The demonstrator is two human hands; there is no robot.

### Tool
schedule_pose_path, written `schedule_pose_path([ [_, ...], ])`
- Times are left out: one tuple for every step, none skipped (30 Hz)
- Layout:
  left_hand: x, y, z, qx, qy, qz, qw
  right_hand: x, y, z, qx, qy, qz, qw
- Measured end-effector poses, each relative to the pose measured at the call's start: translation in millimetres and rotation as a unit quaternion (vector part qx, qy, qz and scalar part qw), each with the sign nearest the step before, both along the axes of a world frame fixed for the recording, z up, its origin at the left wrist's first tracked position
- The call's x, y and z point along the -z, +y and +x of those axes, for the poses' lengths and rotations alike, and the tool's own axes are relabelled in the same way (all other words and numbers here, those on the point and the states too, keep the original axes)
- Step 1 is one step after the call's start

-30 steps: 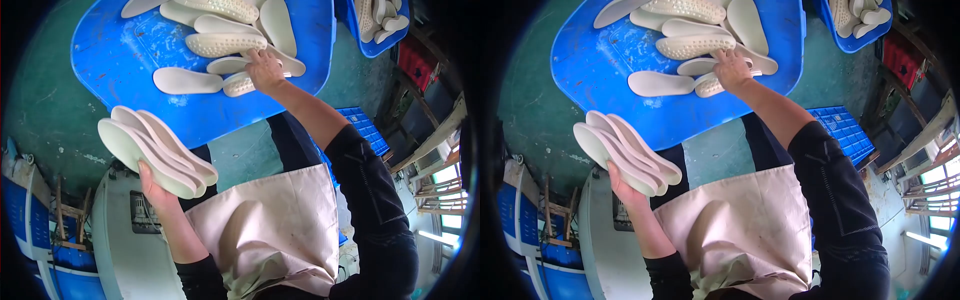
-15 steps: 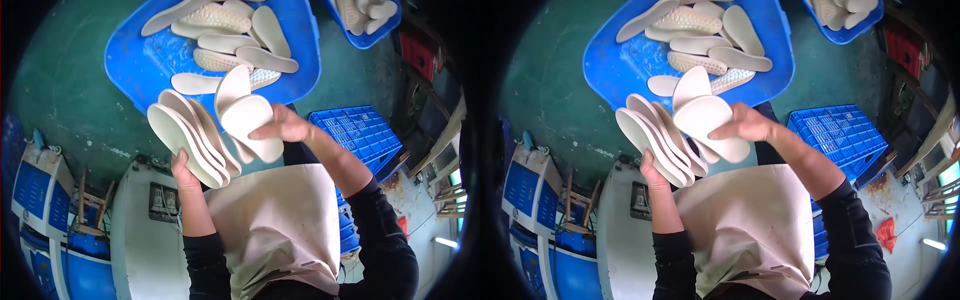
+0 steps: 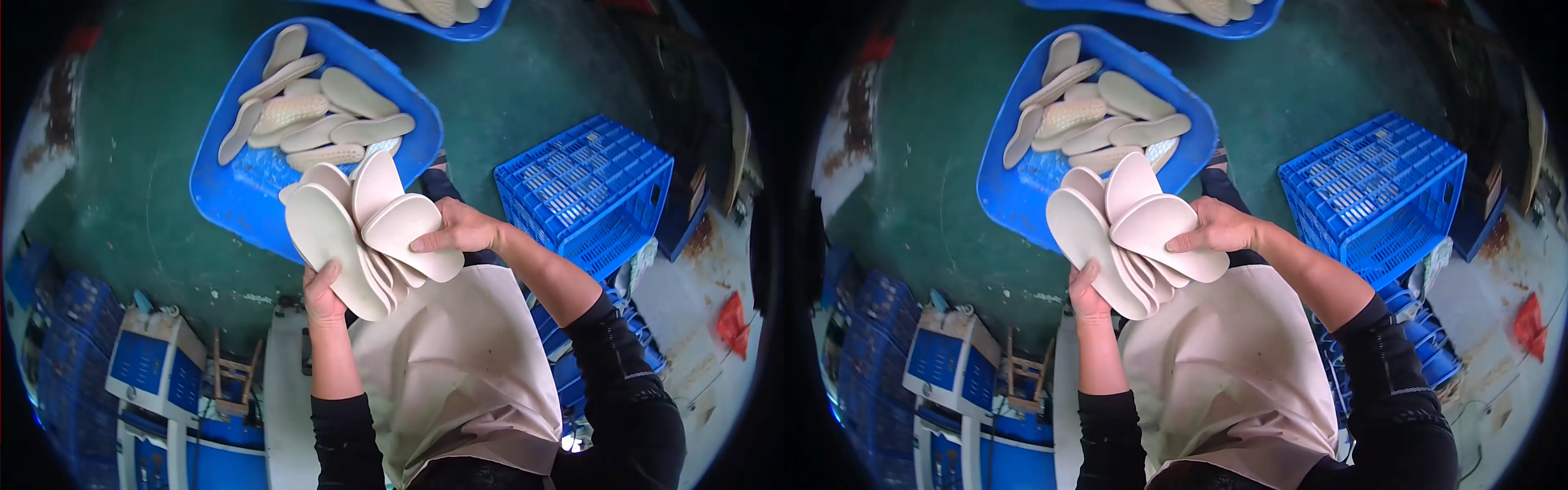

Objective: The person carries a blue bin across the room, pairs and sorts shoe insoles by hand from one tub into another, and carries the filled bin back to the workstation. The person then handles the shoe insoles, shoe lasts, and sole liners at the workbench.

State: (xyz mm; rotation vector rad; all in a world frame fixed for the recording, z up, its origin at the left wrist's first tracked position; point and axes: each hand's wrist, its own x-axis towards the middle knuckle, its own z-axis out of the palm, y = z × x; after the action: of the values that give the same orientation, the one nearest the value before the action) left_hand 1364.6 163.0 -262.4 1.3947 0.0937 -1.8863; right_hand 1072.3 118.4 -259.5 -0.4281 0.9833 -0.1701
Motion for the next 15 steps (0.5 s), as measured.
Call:
schedule_pose_path([
  [-2.1, -6.6, -16.9, 0.023, 0.010, 0.001, 1.000, -7.6, 2.0, -15.8, 0.015, 0.015, 0.000, 1.000],
  [-4.2, -12.2, -34.1, 0.026, 0.026, 0.014, 0.999, -15.3, 5.2, -33.7, 0.028, 0.032, 0.002, 0.999],
  [-6.2, -19.5, -55.8, 0.038, 0.037, 0.013, 0.998, -19.8, 12.8, -54.0, 0.040, 0.044, 0.001, 0.998],
  [-8.0, -26.9, -79.9, 0.048, 0.072, 0.002, 0.996, -21.5, 24.0, -76.5, 0.050, 0.077, -0.034, 0.995],
  [-11.6, -32.5, -101.8, 0.056, 0.103, -0.006, 0.993, -25.3, 35.1, -97.7, 0.056, 0.106, -0.067, 0.990],
  [-18.4, -36.6, -129.8, 0.089, 0.098, 0.014, 0.991, -44.4, 36.7, -120.8, 0.052, 0.153, -0.053, 0.985],
  [-23.5, -36.5, -162.2, 0.121, 0.084, 0.034, 0.989, -52.3, 53.5, -144.3, 0.075, 0.185, -0.061, 0.978],
  [-22.2, -29.0, -190.7, 0.160, 0.114, 0.052, 0.979, -58.7, 78.5, -167.6, 0.130, 0.197, -0.059, 0.970],
  [-21.5, -17.3, -221.3, 0.197, 0.144, 0.072, 0.967, -77.1, 102.0, -194.9, 0.183, 0.212, -0.036, 0.959],
  [-35.5, -10.3, -262.4, 0.216, 0.181, 0.053, 0.958, -96.7, 125.3, -225.0, 0.224, 0.223, -0.033, 0.948],
  [-43.4, 5.6, -302.0, 0.232, 0.246, 0.055, 0.939, -121.2, 154.6, -258.9, 0.252, 0.259, -0.010, 0.932],
  [-49.5, 22.2, -341.0, 0.283, 0.294, 0.026, 0.913, -146.5, 184.6, -292.3, 0.286, 0.286, 0.044, 0.913],
  [-55.5, 47.6, -385.2, 0.265, 0.333, -0.009, 0.905, -169.9, 217.0, -320.7, 0.295, 0.368, 0.021, 0.882],
  [-61.7, 77.8, -420.9, 0.367, 0.165, -0.153, 0.903, -192.6, 242.8, -340.4, 0.363, 0.454, 0.051, 0.812],
  [-66.8, 100.4, -440.5, 0.447, -0.011, -0.290, 0.846, -205.9, 285.7, -383.8, 0.248, 0.523, 0.092, 0.810],
])
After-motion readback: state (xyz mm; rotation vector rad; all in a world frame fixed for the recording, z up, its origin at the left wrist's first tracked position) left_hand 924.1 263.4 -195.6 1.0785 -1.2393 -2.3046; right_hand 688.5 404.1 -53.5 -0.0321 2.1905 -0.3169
